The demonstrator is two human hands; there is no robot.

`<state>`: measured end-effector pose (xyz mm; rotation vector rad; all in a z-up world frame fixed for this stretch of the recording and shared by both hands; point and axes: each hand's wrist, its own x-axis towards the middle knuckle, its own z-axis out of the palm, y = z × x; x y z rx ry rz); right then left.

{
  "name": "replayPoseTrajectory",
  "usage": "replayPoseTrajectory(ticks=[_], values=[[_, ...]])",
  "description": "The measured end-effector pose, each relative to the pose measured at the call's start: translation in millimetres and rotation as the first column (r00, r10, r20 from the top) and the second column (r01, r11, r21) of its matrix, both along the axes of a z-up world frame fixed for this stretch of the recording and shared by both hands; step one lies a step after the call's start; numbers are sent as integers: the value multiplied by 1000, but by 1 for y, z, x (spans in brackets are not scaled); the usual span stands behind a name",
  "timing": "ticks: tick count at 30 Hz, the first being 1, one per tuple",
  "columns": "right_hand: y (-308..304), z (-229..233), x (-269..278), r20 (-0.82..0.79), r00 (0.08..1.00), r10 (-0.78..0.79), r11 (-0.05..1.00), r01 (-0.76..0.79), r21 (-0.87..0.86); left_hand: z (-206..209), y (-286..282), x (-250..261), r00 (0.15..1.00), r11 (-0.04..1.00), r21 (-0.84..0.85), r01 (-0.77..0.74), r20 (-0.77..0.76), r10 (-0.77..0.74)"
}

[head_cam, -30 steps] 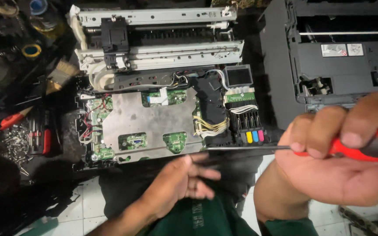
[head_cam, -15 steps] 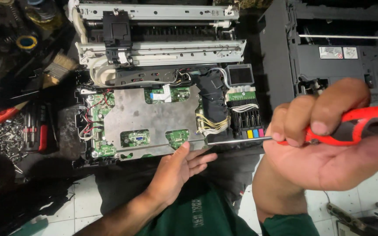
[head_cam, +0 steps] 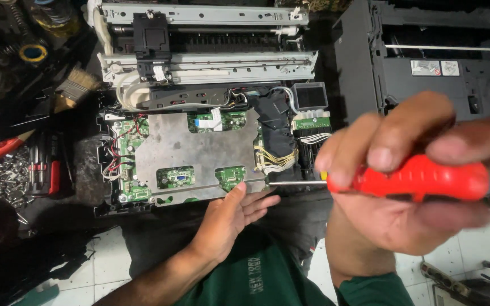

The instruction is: Repairing a printer by unscrewing the internal circuit board and inspecting components

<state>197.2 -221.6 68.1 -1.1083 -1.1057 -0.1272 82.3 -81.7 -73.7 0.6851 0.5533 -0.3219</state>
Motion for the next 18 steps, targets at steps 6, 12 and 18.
replayPoseTrajectory(ticks=[6,12,18], values=[[4,7,6,-50,999,-14,999,12,-41,-10,-5,-1,998,998,-24,-60,14,60],[15,17,8,-95,904,417,907,-421,-21,-6,-6,-1,999,999,17,-32,17,32],[26,9,23,-32,623,781,623,-782,-3,-5,-7,-1,998,998,25,-57,22,56]])
